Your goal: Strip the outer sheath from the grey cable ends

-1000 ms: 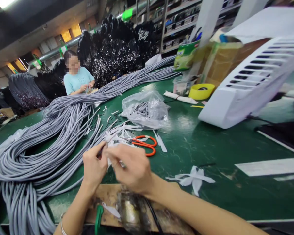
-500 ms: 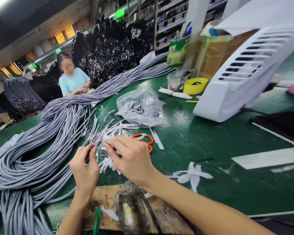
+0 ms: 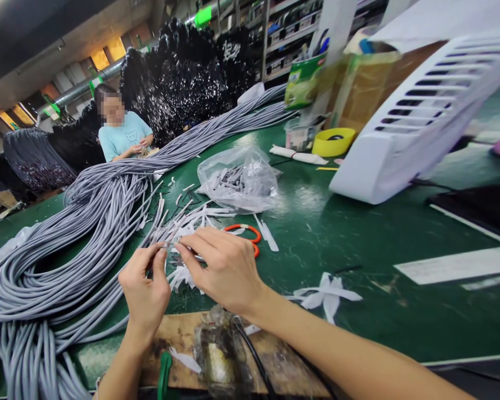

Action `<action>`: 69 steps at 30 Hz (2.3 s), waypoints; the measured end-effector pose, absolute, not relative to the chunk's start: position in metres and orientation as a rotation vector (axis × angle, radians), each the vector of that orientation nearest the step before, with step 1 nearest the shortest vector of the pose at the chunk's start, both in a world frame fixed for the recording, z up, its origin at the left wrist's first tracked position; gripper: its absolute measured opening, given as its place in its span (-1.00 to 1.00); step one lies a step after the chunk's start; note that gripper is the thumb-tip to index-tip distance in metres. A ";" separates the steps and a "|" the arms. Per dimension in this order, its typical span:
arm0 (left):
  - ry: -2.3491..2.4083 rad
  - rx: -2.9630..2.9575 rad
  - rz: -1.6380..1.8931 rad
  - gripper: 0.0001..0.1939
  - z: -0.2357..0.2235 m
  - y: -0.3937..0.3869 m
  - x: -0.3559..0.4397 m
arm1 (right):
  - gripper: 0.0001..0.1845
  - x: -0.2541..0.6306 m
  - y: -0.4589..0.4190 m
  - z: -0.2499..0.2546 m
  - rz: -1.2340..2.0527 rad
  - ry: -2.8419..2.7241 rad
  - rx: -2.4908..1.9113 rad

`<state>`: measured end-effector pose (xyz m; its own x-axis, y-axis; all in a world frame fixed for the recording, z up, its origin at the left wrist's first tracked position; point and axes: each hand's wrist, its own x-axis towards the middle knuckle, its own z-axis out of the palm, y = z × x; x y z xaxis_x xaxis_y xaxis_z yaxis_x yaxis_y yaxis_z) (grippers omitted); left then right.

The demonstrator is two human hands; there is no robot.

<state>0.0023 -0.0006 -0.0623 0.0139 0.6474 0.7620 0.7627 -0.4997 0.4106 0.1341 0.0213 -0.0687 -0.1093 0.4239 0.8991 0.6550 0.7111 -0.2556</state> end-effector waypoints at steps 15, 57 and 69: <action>-2.136 -2.280 -2.058 -0.80 -0.062 0.012 -0.004 | -0.80 0.127 0.007 -0.063 0.164 -1.856 -0.439; -2.140 -2.198 -1.709 -0.90 -0.066 0.012 -0.001 | -0.82 0.130 0.001 -0.066 -0.177 -1.793 -0.493; -1.891 -2.298 -1.947 -0.85 -0.053 0.005 -0.008 | -0.86 0.138 0.023 -0.066 -0.395 -1.754 -0.853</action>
